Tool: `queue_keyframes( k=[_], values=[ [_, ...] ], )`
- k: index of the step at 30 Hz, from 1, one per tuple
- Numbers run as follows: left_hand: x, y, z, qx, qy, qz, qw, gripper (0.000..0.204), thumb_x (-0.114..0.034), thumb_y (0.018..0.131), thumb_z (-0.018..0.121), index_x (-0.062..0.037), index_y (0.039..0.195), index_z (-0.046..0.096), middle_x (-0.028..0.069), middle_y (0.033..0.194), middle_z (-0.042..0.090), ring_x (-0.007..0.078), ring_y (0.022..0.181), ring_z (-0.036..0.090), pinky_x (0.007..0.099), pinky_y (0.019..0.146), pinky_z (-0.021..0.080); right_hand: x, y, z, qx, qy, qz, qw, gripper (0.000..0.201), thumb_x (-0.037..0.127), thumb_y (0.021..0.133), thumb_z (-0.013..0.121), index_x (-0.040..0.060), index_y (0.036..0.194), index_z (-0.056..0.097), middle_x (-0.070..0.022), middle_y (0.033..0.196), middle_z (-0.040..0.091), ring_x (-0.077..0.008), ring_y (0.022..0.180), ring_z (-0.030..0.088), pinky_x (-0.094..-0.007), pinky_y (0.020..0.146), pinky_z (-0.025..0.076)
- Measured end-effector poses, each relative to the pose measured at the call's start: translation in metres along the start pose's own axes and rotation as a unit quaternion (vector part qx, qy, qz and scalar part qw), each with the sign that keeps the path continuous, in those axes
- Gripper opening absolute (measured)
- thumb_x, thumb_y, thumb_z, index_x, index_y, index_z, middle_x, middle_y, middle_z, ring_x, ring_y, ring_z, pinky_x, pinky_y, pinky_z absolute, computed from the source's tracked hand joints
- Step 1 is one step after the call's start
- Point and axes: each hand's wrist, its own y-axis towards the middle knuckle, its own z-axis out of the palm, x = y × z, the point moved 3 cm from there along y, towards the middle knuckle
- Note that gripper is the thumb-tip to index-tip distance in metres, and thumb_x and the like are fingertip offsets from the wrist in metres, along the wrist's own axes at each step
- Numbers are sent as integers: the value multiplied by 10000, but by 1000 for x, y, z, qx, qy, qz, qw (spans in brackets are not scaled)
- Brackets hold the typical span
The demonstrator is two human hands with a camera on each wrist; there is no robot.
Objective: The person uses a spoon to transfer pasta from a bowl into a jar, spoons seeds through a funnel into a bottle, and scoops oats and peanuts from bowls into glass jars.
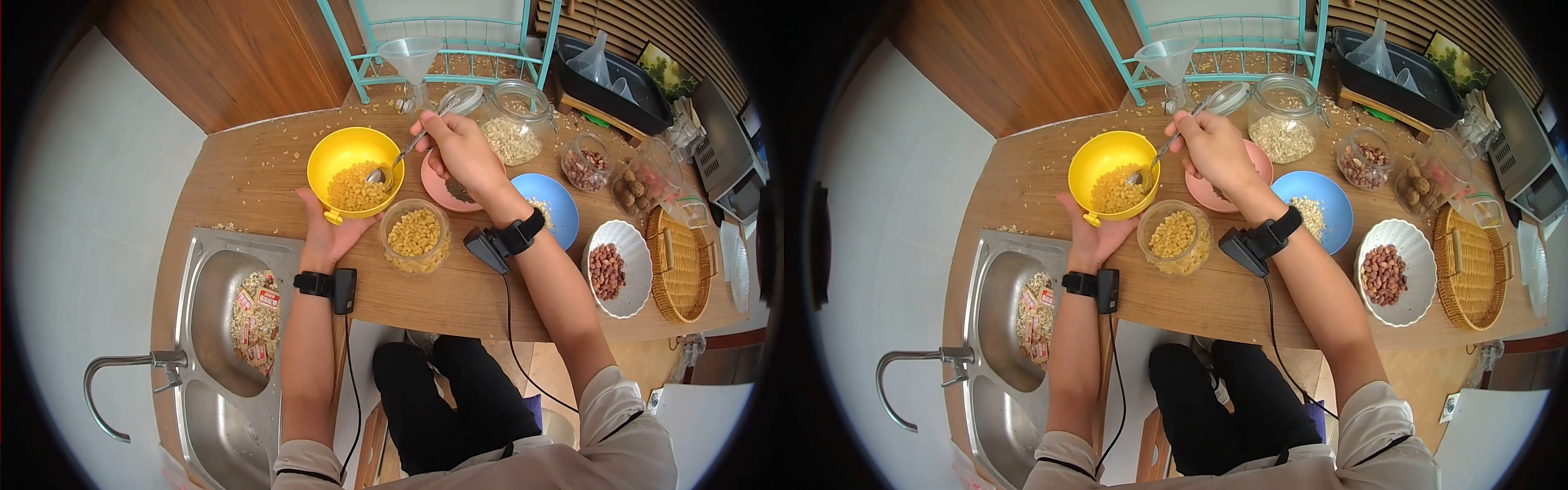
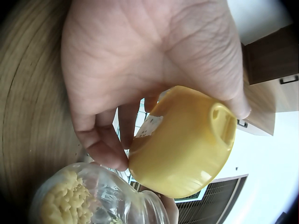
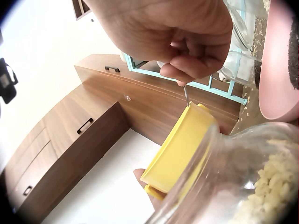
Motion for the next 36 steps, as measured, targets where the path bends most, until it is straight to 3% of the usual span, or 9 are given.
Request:
queue_keyframes(
  k=[12, 14, 24, 36],
  values=[
    [0, 0, -2, 2, -10, -6, 1000, 1068, -917, 741, 311, -174, 1508, 302, 114, 1523, 356, 305, 1342, 396, 509, 1024, 375, 2, 4, -8, -14, 94, 17, 995, 333, 305, 1047, 442, 14, 980, 590, -33, 772, 540, -78, 466, 418, -237, 417, 317],
    [0, 0, -1, -1, -9, -16, 1000, 1147, -927, 702, 341, -150, 1538, 234, 150, 1572, 264, 332, 1431, 288, 557, 1168, 240, 4, 4, -10, -13, 109, 5, 994, 337, 316, 1048, 442, 19, 975, 585, -31, 771, 535, -79, 465, 412, -235, 421, 311],
    [0, 0, -1, -10, -21, -19, 1000, 1153, -935, 699, 329, -152, 1540, 233, 148, 1578, 254, 334, 1439, 273, 558, 1173, 225, 1, 6, -12, -10, 133, 8, 991, 346, 335, 1050, 434, 33, 963, 578, -23, 753, 506, -82, 472, 403, -242, 426, 295],
    [-2, -1, 10, -11, -23, -19, 999, 1137, -930, 719, 319, -142, 1535, 244, 150, 1575, 260, 335, 1443, 265, 558, 1171, 228, 3, 6, -17, -24, 182, 24, 983, 337, 330, 1030, 449, 75, 831, 542, 8, 655, 426, -89, 461, 383, -242, 432, 254]
  ],
)
